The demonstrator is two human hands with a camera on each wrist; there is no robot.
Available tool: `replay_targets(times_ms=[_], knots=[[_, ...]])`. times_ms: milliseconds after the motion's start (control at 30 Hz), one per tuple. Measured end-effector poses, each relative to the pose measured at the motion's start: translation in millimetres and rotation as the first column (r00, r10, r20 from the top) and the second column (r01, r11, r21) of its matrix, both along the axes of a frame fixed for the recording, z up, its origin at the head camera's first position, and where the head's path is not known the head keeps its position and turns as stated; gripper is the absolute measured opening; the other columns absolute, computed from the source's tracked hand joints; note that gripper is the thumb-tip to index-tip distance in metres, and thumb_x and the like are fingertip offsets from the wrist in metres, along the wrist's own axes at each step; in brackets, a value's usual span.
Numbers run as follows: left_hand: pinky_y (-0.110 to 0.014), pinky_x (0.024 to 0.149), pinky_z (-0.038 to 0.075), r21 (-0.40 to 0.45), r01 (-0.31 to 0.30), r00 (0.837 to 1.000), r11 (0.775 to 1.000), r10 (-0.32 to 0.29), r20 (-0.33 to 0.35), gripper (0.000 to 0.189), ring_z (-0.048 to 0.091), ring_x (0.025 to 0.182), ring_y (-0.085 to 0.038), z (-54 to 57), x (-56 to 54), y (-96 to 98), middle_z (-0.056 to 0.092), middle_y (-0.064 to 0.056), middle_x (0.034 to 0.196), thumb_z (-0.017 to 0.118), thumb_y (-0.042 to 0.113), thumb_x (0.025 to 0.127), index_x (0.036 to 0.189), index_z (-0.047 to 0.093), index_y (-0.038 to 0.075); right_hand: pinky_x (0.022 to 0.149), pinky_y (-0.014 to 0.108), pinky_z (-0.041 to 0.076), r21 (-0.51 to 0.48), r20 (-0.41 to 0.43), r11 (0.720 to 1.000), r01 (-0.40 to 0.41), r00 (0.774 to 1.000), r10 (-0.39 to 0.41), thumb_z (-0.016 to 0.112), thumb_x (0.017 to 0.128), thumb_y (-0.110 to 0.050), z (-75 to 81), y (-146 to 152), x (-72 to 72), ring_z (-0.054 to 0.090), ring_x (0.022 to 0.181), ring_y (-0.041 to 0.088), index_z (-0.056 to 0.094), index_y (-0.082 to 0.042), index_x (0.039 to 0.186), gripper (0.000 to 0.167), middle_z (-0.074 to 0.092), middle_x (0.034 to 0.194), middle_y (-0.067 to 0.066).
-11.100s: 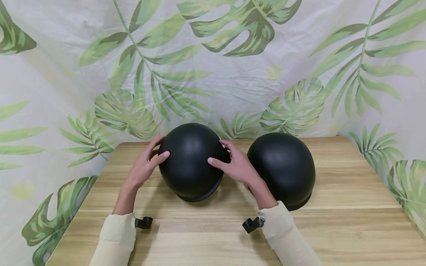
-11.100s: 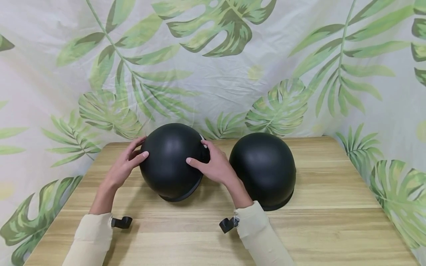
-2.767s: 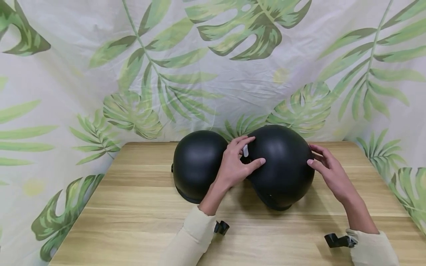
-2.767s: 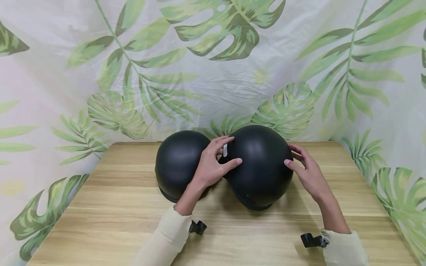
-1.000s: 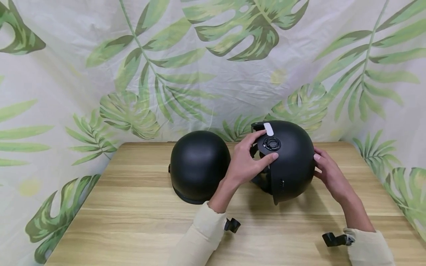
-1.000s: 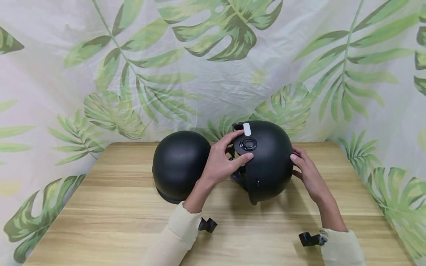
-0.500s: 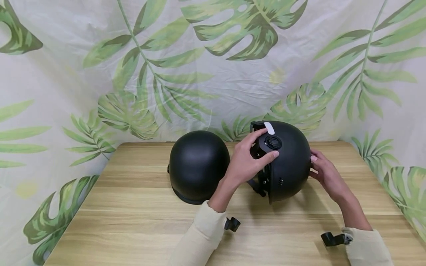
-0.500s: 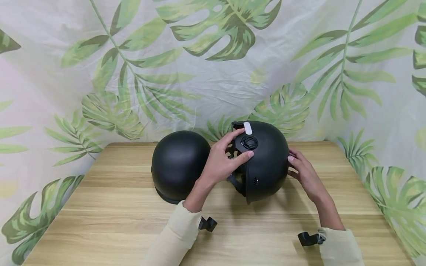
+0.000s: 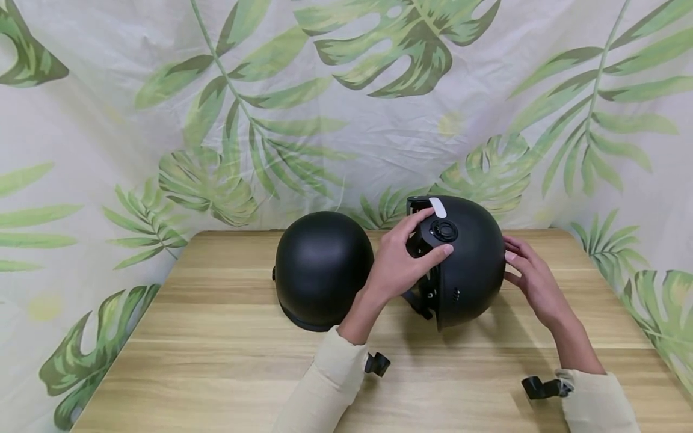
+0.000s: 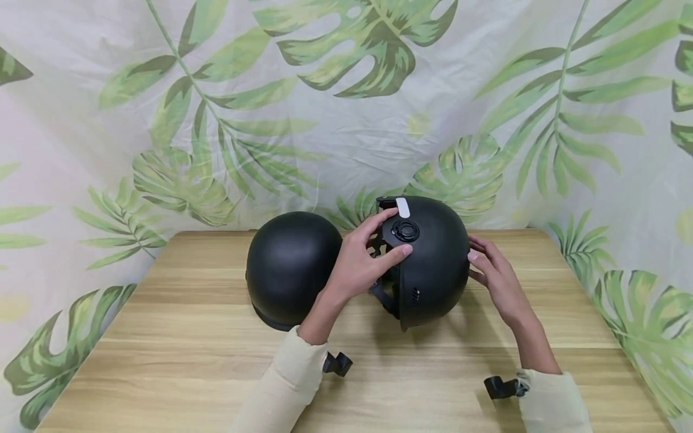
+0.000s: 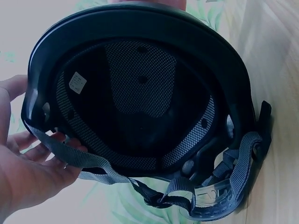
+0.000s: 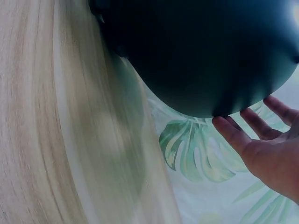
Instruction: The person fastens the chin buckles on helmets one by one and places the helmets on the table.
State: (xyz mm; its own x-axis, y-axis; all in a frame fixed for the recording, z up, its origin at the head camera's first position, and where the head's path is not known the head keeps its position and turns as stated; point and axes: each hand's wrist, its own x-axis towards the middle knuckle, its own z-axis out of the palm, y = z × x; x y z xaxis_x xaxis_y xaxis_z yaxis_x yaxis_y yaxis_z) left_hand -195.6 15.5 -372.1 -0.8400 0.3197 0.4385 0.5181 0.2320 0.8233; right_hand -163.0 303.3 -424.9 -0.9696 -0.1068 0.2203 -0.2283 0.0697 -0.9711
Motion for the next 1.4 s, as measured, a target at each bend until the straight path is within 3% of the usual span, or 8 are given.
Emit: replay_targets(times_ms=[333, 667, 1000, 1200, 1400], knots=[[-0.04, 0.116, 0.052, -0.093, 0.013, 1.0, 0.996, -0.011, 0.023, 0.072, 0.057, 0.146, -0.021, 7.5, -0.2, 8.2, 0.057, -0.002, 0.16, 0.081, 0.041, 0.096, 0.16, 0.053, 0.023, 0.092, 0.015, 0.056, -0.047, -0.024, 0.999, 0.006, 1.0, -0.007, 0.04, 0.116, -0.017, 0.9, 1, 0.7, 0.061, 0.123, -0.002, 0.056, -0.023, 0.145, 0.033, 0.059, 0.139, -0.013], [-0.044, 0.123, 0.047, -0.172, 0.002, 0.999, 0.985, 0.006, 0.046, 0.076, 0.051, 0.152, -0.021, 16.5, -3.0, 15.2, 0.054, -0.001, 0.163, 0.079, 0.046, 0.097, 0.162, 0.049, 0.023, 0.093, 0.012, 0.054, -0.049, -0.028, 0.995, 0.082, 0.996, -0.083, 0.048, 0.115, -0.017, 3.4, 1, 0.3, 0.061, 0.122, -0.003, 0.06, -0.023, 0.144, 0.032, 0.057, 0.14, -0.014], [-0.046, 0.122, 0.047, -0.314, 0.033, 0.999, 0.949, -0.025, 0.027, 0.071, 0.053, 0.15, -0.02, 25.3, -6.0, 27.5, 0.055, -0.001, 0.162, 0.077, 0.05, 0.098, 0.16, 0.052, 0.025, 0.094, 0.013, 0.055, 0.019, 0.051, 0.999, 0.029, 0.998, -0.03, 0.043, 0.117, -0.021, 1.2, -6, -0.6, 0.061, 0.12, -0.004, 0.052, -0.017, 0.148, 0.033, 0.056, 0.137, -0.017], [-0.045, 0.122, 0.047, -0.335, 0.036, 0.999, 0.942, -0.029, 0.026, 0.072, 0.052, 0.152, -0.02, 26.8, -4.7, 29.7, 0.053, -0.001, 0.164, 0.077, 0.05, 0.099, 0.161, 0.051, 0.026, 0.092, 0.011, 0.055, 0.075, 0.04, 0.995, 0.067, 0.997, -0.07, 0.046, 0.116, -0.024, 2.3, -7, 0.6, 0.059, 0.121, -0.007, 0.051, -0.01, 0.152, 0.039, 0.055, 0.137, -0.02], [-0.044, 0.119, 0.049, -0.373, 0.016, 1.0, 0.928, -0.014, 0.008, 0.072, 0.055, 0.149, -0.021, 31.6, -0.9, 38.2, 0.055, -0.001, 0.162, 0.076, 0.052, 0.099, 0.161, 0.05, 0.026, 0.09, 0.009, 0.055, 0.105, 0.012, 0.988, 0.113, 0.993, -0.115, 0.048, 0.116, -0.027, 3.9, -6, 1.5, 0.059, 0.121, -0.009, 0.055, -0.012, 0.151, 0.039, 0.056, 0.135, -0.022]])
